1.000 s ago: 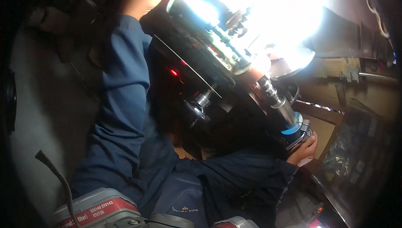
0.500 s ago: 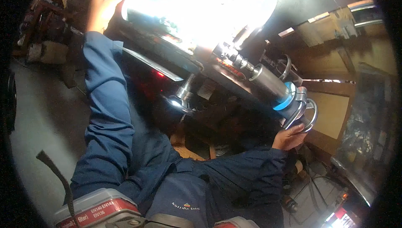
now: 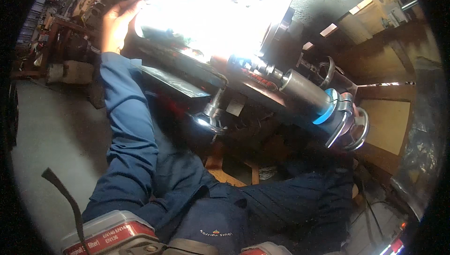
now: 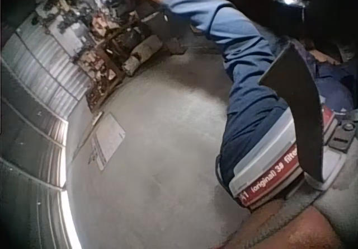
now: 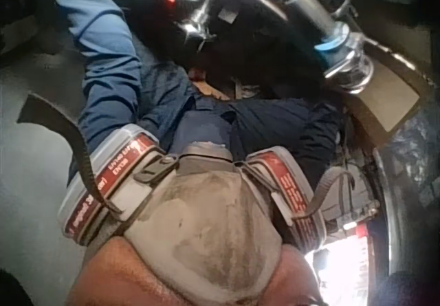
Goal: The person grinds a cylindrical metal component using a precision grinding machine, adjusting the machine's feed controls and measuring the part with a caliper between grinding stages.
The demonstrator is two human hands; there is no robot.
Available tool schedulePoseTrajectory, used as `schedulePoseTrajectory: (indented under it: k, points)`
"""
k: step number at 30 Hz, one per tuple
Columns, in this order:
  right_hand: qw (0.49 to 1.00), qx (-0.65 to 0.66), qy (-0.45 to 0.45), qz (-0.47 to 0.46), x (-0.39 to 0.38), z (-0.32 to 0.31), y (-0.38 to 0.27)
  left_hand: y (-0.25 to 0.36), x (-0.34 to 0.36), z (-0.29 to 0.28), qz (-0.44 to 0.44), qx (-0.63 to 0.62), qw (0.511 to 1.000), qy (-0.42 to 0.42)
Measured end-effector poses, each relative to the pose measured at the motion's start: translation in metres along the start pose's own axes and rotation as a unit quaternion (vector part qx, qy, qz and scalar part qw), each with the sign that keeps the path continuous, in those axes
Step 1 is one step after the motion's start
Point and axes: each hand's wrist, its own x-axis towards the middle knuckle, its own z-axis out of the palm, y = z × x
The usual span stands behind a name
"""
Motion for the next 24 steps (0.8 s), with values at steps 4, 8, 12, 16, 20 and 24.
schedulePoseTrajectory:
  k: [4, 8, 12, 16, 20, 24]
  points:
    - [0.986, -0.072, 0.148, -0.03, 0.038, 0.041, -0.011, 0.009, -0.005, -0.007, -0.001, 0.027, 1.0, 0.012]
    - [0.967, -0.12, 0.222, -0.039, 0.066, 0.054, -0.01, 0.006, -0.003, -0.003, -0.003, 0.042, 0.999, 0.022]
    - [0.966, -0.152, 0.209, -0.003, 0.073, 0.055, -0.015, 0.012, -0.004, -0.001, -0.021, 0.026, 0.999, 0.019]
    - [0.972, -0.126, 0.196, 0.038, 0.064, 0.058, -0.025, 0.025, -0.011, -0.007, 0.002, 0.023, 0.999, 0.029]
    - [0.984, -0.122, 0.092, 0.094, 0.011, 0.028, -0.012, 0.016, -0.006, 0.012, -0.011, -0.011, 1.0, 0.009]
    - [0.983, -0.014, -0.146, 0.108, -0.027, -0.029, -0.01, 0.012, -0.005, 0.0, -0.012, 0.0, 1.0, 0.02]
